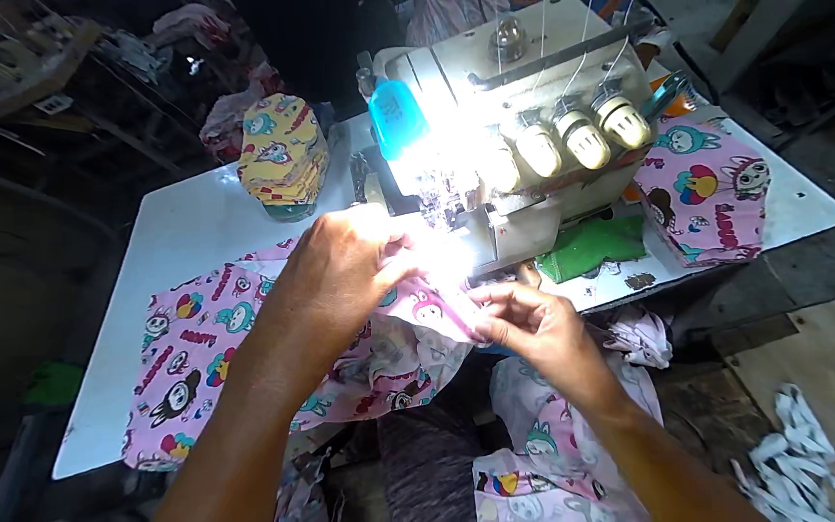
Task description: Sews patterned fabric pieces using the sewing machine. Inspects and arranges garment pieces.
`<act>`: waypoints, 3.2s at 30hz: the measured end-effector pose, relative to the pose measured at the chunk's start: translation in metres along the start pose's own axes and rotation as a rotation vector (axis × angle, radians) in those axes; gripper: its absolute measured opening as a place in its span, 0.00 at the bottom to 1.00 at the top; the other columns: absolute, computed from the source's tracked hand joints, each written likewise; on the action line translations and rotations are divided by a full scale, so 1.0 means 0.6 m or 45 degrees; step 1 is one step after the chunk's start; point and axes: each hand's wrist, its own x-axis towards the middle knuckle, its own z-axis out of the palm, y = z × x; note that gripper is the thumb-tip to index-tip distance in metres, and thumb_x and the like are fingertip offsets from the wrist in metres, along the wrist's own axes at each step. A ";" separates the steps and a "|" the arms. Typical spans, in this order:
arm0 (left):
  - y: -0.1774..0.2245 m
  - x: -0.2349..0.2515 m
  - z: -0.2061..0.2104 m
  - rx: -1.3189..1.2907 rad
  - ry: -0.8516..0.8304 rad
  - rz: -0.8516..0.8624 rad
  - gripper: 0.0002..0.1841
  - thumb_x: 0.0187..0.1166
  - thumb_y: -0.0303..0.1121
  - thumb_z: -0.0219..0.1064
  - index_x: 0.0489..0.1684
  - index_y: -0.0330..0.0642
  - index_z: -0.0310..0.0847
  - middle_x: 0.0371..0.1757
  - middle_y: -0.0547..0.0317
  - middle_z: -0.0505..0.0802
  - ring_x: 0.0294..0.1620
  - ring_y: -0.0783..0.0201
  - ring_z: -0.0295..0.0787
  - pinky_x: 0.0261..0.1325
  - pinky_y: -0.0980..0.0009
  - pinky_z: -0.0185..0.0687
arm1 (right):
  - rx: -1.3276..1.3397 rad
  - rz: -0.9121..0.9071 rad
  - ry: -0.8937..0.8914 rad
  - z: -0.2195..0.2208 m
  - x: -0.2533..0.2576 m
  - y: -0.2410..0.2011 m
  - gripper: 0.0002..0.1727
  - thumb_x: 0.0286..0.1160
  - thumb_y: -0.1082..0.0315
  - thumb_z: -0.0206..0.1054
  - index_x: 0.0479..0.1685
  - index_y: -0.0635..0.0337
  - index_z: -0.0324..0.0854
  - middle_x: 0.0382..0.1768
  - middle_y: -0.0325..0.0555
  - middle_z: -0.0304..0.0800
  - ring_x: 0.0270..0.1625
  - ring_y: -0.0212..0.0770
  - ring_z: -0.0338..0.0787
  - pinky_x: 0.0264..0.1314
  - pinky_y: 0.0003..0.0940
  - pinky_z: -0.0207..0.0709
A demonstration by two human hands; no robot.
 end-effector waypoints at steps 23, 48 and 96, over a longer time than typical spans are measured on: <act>-0.021 0.003 0.072 -0.323 0.182 -0.220 0.09 0.83 0.40 0.64 0.42 0.47 0.89 0.45 0.65 0.91 0.44 0.74 0.86 0.47 0.73 0.79 | 0.200 -0.120 0.180 0.051 -0.018 0.047 0.07 0.74 0.71 0.73 0.40 0.65 0.94 0.54 0.49 0.90 0.59 0.32 0.88 0.61 0.22 0.84; -0.016 0.003 0.094 -0.221 0.274 -0.312 0.08 0.80 0.39 0.67 0.41 0.47 0.88 0.52 0.57 0.86 0.46 0.62 0.82 0.47 0.61 0.74 | -0.883 -0.543 -0.043 0.029 0.014 0.028 0.19 0.83 0.68 0.59 0.67 0.60 0.87 0.35 0.46 0.91 0.38 0.40 0.89 0.44 0.32 0.82; -0.035 -0.161 0.028 -0.601 0.634 -0.540 0.11 0.85 0.36 0.64 0.55 0.44 0.88 0.44 0.69 0.93 0.36 0.80 0.89 0.37 0.82 0.85 | -1.306 -0.981 -0.225 0.043 0.127 -0.074 0.09 0.77 0.63 0.71 0.39 0.60 0.90 0.45 0.53 0.88 0.53 0.54 0.87 0.55 0.50 0.78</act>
